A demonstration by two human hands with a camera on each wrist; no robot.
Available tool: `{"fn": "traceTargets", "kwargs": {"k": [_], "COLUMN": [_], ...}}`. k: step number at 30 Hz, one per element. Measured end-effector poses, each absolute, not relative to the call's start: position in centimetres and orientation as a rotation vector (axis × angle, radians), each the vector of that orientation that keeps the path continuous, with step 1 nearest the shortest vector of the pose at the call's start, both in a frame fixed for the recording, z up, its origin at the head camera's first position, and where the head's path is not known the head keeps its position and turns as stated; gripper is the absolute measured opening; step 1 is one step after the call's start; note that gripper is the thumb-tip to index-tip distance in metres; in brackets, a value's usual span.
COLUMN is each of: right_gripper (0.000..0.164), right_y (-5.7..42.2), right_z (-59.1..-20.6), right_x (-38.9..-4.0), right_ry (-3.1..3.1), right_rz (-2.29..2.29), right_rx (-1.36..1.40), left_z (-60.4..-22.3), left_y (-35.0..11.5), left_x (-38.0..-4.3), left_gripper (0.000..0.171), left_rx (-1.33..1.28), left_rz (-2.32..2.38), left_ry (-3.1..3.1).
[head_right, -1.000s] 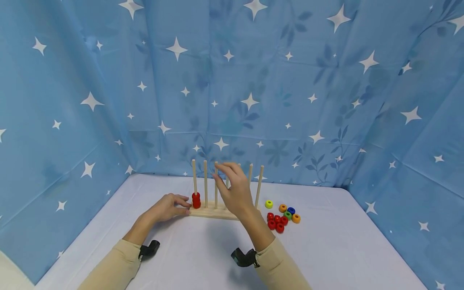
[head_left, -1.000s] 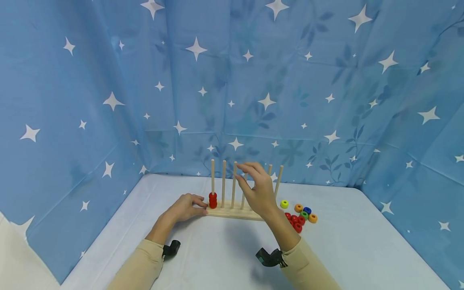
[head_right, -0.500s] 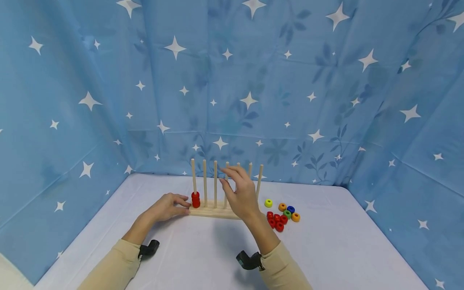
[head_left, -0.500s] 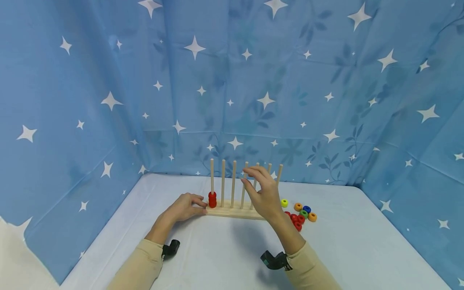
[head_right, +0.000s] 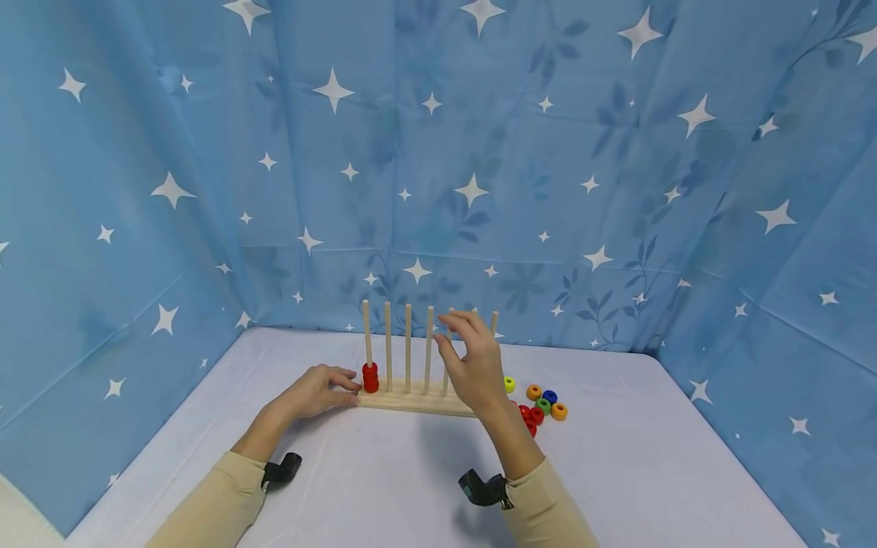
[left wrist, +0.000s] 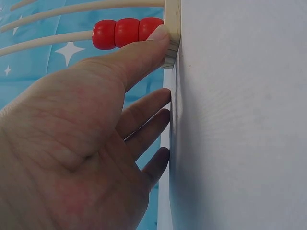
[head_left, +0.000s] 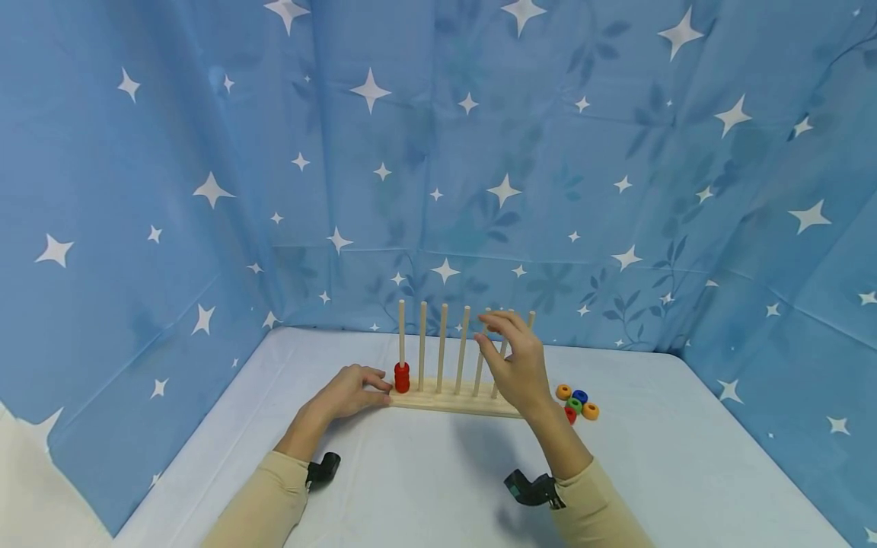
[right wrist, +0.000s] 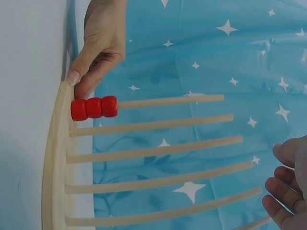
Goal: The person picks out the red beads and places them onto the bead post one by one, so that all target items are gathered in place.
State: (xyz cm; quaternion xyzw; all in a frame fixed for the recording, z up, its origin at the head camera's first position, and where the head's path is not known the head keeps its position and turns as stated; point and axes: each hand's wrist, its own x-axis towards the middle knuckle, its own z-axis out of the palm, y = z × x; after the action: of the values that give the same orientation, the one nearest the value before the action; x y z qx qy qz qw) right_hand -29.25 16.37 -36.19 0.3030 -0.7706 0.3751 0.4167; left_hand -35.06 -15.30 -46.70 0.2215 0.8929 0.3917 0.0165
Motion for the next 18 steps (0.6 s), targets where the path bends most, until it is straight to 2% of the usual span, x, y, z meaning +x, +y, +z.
{"fn": "traceTargets", "kwargs": {"k": [18], "right_gripper": [0.031], "right_y": [21.1], "right_z": [-35.7], "right_x": [-30.1], "right_ry": [-2.008], "right_rz": [0.931], "right_rx": [0.583], "left_z": [-46.7], "left_y": [-15.3], "left_x": [-35.0], "left_gripper": [0.02], "left_rx": [0.665], "left_rz": [1.221], "left_ry": [2.788]}}
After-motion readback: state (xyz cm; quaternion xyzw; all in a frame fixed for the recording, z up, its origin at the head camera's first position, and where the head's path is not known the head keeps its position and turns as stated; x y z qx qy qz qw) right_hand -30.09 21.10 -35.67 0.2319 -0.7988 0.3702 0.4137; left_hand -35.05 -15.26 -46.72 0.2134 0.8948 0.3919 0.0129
